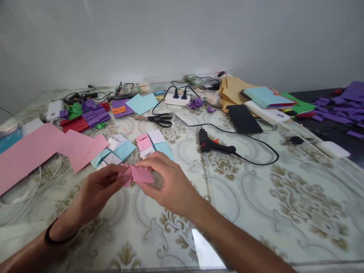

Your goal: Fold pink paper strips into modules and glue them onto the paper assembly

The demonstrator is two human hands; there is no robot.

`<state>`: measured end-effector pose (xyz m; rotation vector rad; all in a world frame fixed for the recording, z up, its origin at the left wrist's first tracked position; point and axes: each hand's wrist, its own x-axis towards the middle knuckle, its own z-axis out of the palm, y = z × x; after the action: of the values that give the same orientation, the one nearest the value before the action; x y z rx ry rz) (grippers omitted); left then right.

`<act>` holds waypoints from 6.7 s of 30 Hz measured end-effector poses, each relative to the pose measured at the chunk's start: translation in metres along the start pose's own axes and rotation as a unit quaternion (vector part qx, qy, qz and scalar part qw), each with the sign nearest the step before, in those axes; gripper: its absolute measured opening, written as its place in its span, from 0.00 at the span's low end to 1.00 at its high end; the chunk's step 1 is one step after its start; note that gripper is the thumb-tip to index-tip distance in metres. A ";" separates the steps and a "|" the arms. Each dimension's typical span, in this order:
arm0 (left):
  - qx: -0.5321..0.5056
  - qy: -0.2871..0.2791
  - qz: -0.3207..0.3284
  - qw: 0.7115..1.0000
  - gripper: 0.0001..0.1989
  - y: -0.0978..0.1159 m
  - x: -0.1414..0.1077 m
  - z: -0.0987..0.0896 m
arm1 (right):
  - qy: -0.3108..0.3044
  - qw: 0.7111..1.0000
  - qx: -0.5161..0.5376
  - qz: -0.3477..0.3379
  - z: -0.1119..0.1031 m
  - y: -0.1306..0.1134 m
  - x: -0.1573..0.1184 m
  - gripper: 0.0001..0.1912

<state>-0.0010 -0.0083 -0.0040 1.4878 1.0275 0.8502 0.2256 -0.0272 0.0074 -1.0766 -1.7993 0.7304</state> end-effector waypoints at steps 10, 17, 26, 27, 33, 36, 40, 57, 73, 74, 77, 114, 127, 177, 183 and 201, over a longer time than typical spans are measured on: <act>0.127 0.016 0.050 0.991 0.16 0.017 -0.008 -0.005 | -0.083 0.995 0.037 0.032 -0.012 -0.004 0.006 0.08; 0.018 -0.033 0.048 0.998 0.17 0.010 -0.006 -0.011 | 0.000 1.000 0.004 -0.007 -0.011 -0.001 0.007 0.05; 0.243 -0.022 0.222 0.944 0.15 0.013 -0.001 -0.010 | -0.019 0.999 0.031 -0.025 -0.025 0.001 0.010 0.04; 0.245 -0.012 0.230 0.942 0.14 0.013 -0.001 -0.010 | -0.024 0.999 0.037 -0.026 -0.025 0.001 0.010 0.04; 0.124 -0.021 0.223 0.967 0.10 0.008 -0.003 -0.015 | -0.066 0.991 0.115 0.002 -0.020 0.001 0.008 0.05; 0.091 -0.032 0.205 0.974 0.12 0.004 -0.004 -0.014 | -0.071 0.987 0.145 0.004 -0.015 0.002 0.007 0.08; 0.100 -0.053 0.196 0.974 0.17 0.003 -0.006 -0.012 | -0.046 0.988 0.145 0.002 -0.011 0.002 0.006 0.10; 0.007 -0.005 0.142 0.990 0.07 0.011 -0.007 -0.004 | 0.025 0.991 0.133 0.021 0.000 -0.003 0.002 0.07; 0.014 -0.028 0.116 0.993 0.02 0.013 -0.003 0.000 | 0.017 0.994 0.107 0.011 0.005 -0.007 -0.001 0.06; 0.033 -0.026 0.119 0.992 0.01 0.013 -0.003 0.000 | 0.014 0.994 0.106 0.020 0.006 -0.007 -0.001 0.06; 0.064 -0.013 0.123 0.990 0.02 0.014 -0.004 -0.001 | 0.013 0.992 0.110 0.068 0.008 -0.008 -0.003 0.04; 0.023 -0.043 0.031 0.998 0.07 0.019 -0.006 -0.004 | -0.049 0.980 0.149 0.121 0.002 -0.007 -0.001 0.02; -0.034 -0.060 0.058 0.996 0.04 0.017 -0.004 0.002 | -0.028 0.989 0.143 0.028 0.007 -0.005 -0.001 0.02; -0.122 -0.027 -0.044 0.991 0.07 0.016 0.003 -0.005 | 0.050 0.991 0.116 0.046 0.010 0.001 -0.004 0.11; -0.106 -0.045 -0.056 0.992 0.13 0.019 0.003 -0.007 | 0.042 0.996 0.061 -0.051 0.009 0.002 -0.005 0.21; -0.070 -0.011 0.034 0.997 0.06 0.023 -0.002 -0.012 | 0.017 0.992 -0.035 -0.122 0.006 -0.002 -0.006 0.22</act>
<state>-0.0089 -0.0066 0.0205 1.4174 0.8874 0.9322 0.2205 -0.0337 0.0038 -0.8880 -1.8970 0.5013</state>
